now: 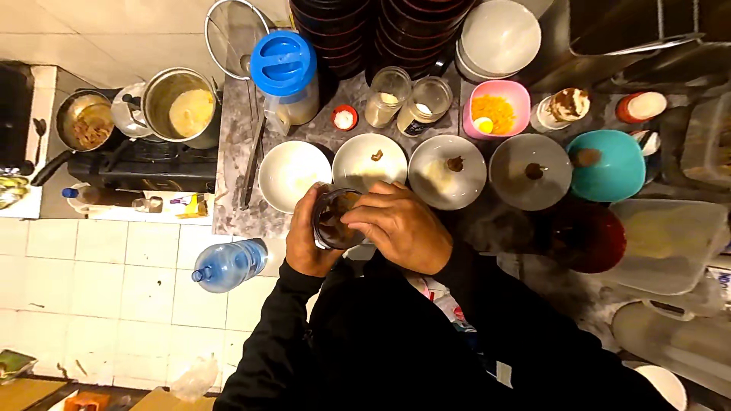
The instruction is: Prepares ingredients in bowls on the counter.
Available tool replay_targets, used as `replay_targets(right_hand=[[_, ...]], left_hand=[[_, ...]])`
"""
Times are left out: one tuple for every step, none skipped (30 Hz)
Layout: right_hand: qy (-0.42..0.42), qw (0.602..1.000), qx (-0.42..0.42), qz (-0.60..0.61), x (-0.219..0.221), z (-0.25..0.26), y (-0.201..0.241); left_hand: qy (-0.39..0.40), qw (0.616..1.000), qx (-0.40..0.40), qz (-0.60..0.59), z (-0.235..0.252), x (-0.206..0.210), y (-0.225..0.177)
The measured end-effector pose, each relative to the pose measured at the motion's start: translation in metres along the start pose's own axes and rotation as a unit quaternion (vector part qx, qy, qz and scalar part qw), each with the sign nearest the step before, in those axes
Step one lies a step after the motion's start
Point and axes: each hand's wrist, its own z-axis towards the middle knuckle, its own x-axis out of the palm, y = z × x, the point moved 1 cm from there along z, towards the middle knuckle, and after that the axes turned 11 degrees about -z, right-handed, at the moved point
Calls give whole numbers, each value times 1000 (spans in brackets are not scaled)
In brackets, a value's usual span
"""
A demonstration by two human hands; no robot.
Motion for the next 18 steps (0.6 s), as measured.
replay_targets(right_hand=[[-3, 1000, 7, 14, -2, -1, -1], [-4, 1000, 13, 25, -5, -2, -2], [-7, 999, 19, 35, -8, -4, -2], [-11, 999, 25, 45, -11, -6, -3], [-15, 998, 31, 52, -14, -9, -2], [-23, 997, 38, 58, -16, -11, -1], [-31, 996, 46, 66, -18, -14, 1], [-40, 995, 59, 75, -19, -17, 3], [-50, 992, 78, 87, -19, -19, 5], [-64, 988, 101, 103, -20, -21, 6], [-80, 981, 124, 123, -20, -23, 7], [-98, 973, 147, 147, -20, -25, 6], [-112, 965, 169, 166, -19, -27, 5], [-124, 957, 190, 181, -18, -28, 2], [-133, 950, 206, 194, -17, -28, 0], [-138, 945, 218, 204, -16, -28, -2], [-139, 942, 227, 206, -16, -26, -4], [-142, 940, 235, 204, -16, -24, -5]], left_hand=[[-1, 1000, -4, -5, 0, 0, 0], [-4, 1000, -10, -10, -1, 0, 0], [-6, 1000, -13, -13, -1, -1, 0], [-7, 1000, -14, -10, -1, -1, 1], [-10, 1000, -16, -5, -1, -1, 1], [-14, 1000, -19, 7, -1, -1, 2], [-18, 999, -25, 24, -1, -1, 2], [-19, 998, -33, 41, -1, -1, 3], [-21, 997, -40, 61, 0, 0, 4], [-21, 996, -49, 78, 0, 0, 5], [-22, 994, -55, 94, 1, 0, 7], [-21, 992, -59, 108, 0, 0, 9], [-22, 990, -62, 121, 0, -1, 12], [-23, 988, -66, 134, -1, -3, 15], [-25, 987, -72, 145, -2, -6, 19], [-29, 985, -79, 153, -3, -10, 23], [-35, 983, -86, 157, -5, -14, 27], [-42, 982, -95, 160, -7, -19, 30]])
